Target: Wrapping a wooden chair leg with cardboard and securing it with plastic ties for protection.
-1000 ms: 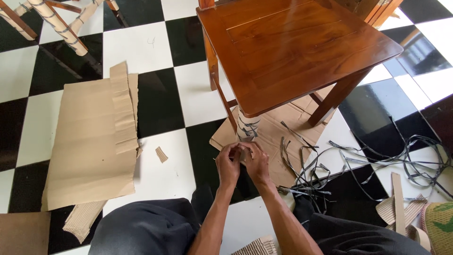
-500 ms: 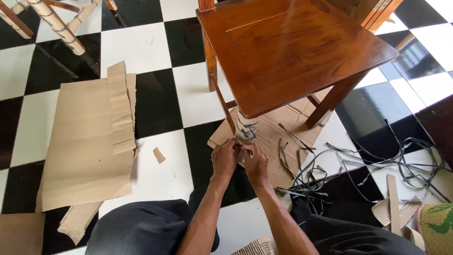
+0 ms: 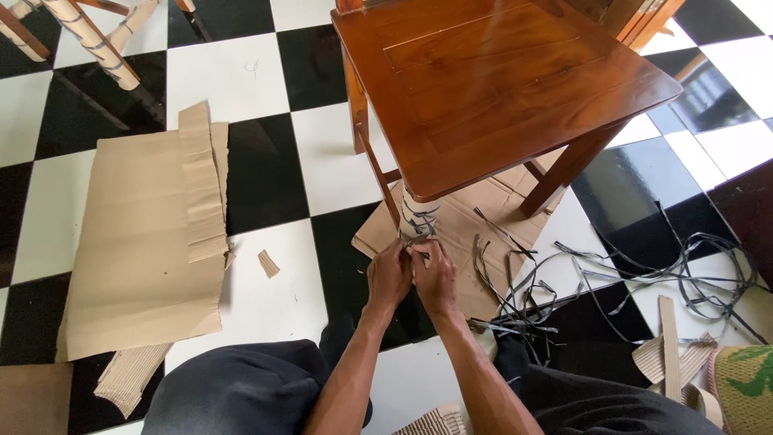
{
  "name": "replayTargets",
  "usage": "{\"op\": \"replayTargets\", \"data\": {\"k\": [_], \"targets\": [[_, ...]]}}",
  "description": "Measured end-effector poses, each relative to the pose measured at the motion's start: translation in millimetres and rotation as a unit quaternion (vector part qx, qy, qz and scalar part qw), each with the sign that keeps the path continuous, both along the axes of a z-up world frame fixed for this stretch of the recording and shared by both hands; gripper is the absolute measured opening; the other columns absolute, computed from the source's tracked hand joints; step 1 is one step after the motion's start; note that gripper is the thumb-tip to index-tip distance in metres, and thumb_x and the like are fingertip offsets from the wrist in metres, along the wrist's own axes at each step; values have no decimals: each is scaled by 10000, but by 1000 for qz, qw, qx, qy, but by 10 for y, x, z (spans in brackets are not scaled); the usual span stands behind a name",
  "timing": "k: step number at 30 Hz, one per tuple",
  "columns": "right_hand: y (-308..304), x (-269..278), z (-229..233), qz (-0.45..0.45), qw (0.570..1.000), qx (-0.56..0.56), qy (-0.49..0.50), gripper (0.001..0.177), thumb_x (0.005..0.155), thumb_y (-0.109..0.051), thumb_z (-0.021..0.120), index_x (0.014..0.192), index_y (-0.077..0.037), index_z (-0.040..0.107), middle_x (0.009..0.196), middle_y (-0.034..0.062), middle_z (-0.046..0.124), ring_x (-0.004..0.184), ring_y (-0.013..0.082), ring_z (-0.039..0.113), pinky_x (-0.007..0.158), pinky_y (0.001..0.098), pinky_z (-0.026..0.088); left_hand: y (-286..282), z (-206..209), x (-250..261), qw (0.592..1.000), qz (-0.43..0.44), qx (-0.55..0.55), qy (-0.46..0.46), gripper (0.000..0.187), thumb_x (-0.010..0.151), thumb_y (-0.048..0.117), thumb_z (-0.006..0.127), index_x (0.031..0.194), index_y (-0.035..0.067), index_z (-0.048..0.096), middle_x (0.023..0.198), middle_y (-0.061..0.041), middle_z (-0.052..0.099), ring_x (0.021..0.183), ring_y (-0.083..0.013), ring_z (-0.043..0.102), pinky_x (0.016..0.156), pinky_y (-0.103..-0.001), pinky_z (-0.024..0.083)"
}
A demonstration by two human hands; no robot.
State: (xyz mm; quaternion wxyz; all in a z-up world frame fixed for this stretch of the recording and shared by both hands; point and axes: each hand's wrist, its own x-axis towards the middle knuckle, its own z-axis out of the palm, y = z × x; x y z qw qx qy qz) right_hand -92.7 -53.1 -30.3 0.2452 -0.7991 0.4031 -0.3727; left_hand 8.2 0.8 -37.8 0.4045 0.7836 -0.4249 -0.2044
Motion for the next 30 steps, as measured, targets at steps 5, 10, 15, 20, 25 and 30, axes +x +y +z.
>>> {"op": "replayTargets", "data": {"k": [5, 10, 15, 20, 25, 30], "targets": [[-27, -3, -82, -2, 1000, -13, -19, 178, 917, -245, 783, 902, -121, 656, 837, 74, 700, 855, 328, 730, 714, 446, 588, -26, -76, -88, 989, 24, -60, 136, 150, 1024, 203, 522, 966, 139, 646, 835, -189, 700, 865, -440, 713, 717, -509, 540], [-34, -6, -102, 12, 1000, -1, -24, 140, 909, -183, 780, 903, -124, 653, 837, 88, 696, 860, 344, 717, 730, 458, 576, -11, -170, -47, 956, 50, -111, 267, 286, 1026, 183, 455, 938, 99, 714, 810, -168, 724, 815, -284, 674, 755, -467, 537], [57, -6, 47, 21, 1000, 0, -19, 56, 956, -145, 705, 935, -120, 660, 901, 76, 691, 904, 328, 705, 791, 414, 568, -59, -381, -41, 947, 86, -96, 293, 288, 1037, 286, 599, 956, 79, 783, 834, -146, 760, 826, -235, 708, 744, -417, 552], [127, -40, 135, 24, 999, 14, -25, 53, 991, -140, 662, 954, -102, 664, 931, 93, 685, 913, 350, 699, 781, 433, 577, -121, -621, -51, 923, 110, -114, 352, 222, 1019, 259, 659, 953, 87, 782, 812, -104, 739, 779, -171, 656, 720, -372, 542], [125, -44, 29, 17, 998, 40, -38, 41, 988, -105, 656, 949, -117, 663, 901, 100, 688, 872, 344, 714, 727, 420, 593, -42, -240, -117, 920, 142, -126, 344, 172, 984, 226, 698, 943, 79, 778, 810, -85, 712, 799, -141, 612, 717, -343, 513], [108, -47, -188, -13, 991, 114, -71, 44, 1010, -112, 643, 1011, -79, 671, 919, 121, 732, 885, 366, 725, 723, 442, 620, -96, -431, -139, 909, 174, -142, 352, 255, 1003, 284, 700, 1013, 35, 754, 923, -171, 712, 925, -242, 661, 829, -450, 525]]}}
